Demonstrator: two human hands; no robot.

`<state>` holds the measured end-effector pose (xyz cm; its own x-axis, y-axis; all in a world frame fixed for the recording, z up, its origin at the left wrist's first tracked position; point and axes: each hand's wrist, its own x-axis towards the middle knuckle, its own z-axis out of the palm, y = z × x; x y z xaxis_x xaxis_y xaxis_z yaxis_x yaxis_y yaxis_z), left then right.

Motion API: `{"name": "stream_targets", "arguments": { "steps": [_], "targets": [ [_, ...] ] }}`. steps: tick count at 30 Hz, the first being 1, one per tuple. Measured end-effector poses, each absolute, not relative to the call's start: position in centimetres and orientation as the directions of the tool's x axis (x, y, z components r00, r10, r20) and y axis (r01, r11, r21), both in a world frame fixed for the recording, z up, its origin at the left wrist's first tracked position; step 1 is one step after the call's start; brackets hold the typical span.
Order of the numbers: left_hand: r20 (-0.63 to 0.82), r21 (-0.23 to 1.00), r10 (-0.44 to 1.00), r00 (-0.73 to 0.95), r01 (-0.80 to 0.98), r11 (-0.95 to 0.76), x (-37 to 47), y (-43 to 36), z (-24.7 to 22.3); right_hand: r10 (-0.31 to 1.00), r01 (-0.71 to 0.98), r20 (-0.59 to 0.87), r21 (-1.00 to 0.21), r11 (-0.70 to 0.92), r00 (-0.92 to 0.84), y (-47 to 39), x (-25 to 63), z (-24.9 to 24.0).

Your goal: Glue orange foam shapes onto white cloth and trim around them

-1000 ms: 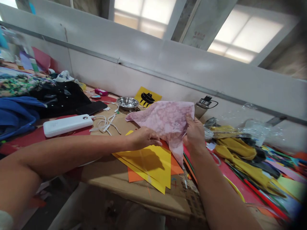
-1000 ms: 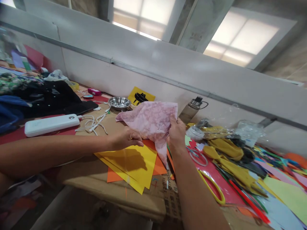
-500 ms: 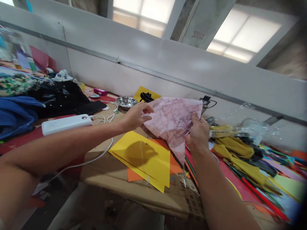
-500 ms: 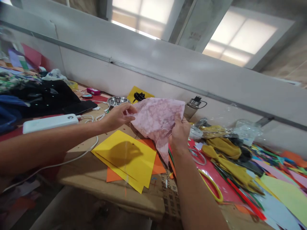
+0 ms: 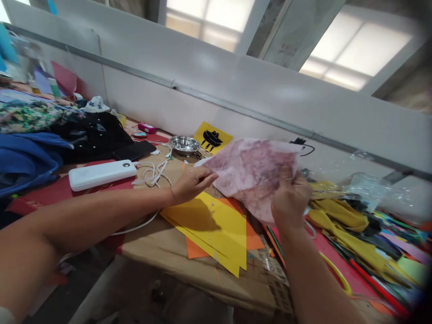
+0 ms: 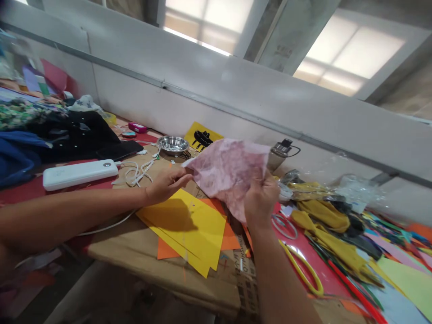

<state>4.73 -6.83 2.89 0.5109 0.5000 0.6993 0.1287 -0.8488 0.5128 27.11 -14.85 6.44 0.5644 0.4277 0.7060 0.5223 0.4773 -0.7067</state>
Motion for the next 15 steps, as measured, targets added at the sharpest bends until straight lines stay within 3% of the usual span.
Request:
{"name": "stream_targets", "arguments": {
  "steps": [2, 3, 5, 8, 11, 15],
  "targets": [
    [0.777, 0.334, 0.292, 0.558, 0.028, -0.942, 4.0, -8.1, 3.6, 0.585, 0.579, 0.681, -0.714, 0.394, 0.441, -15.5, 25.6, 5.5],
    [0.75, 0.222, 0.114, 0.652, -0.085, -0.971, 3.7, -9.0, 3.9, 0.656, 0.605, 0.661, -0.704, 0.372, 0.365, -15.8, 24.9, 5.0],
    [0.529, 0.062, -0.288, 0.798, -0.374, -0.925, 3.5, -11.3, 4.2, 0.79, 0.664, 0.593, -0.654, 0.362, 0.153, -16.4, 23.5, 4.4],
    [0.369, -0.092, -0.696, 0.615, -0.721, -0.686, 3.9, -14.7, 4.4, 0.907, 0.716, 0.342, -0.567, 0.407, -0.245, -17.3, 21.5, 4.2],
    [0.396, -0.132, -0.745, 0.537, -0.769, -0.625, 4.4, -16.2, 4.6, 0.879, 0.741, 0.106, -0.497, 0.452, -0.465, -18.2, 19.8, 4.5],
    [0.459, -0.168, -0.609, 0.647, -0.61, -0.774, 4.4, -15.1, 4.5, 0.839, 0.66, 0.125, -0.559, 0.501, -0.53, -18.5, 18.9, 3.8]
  ]
}}
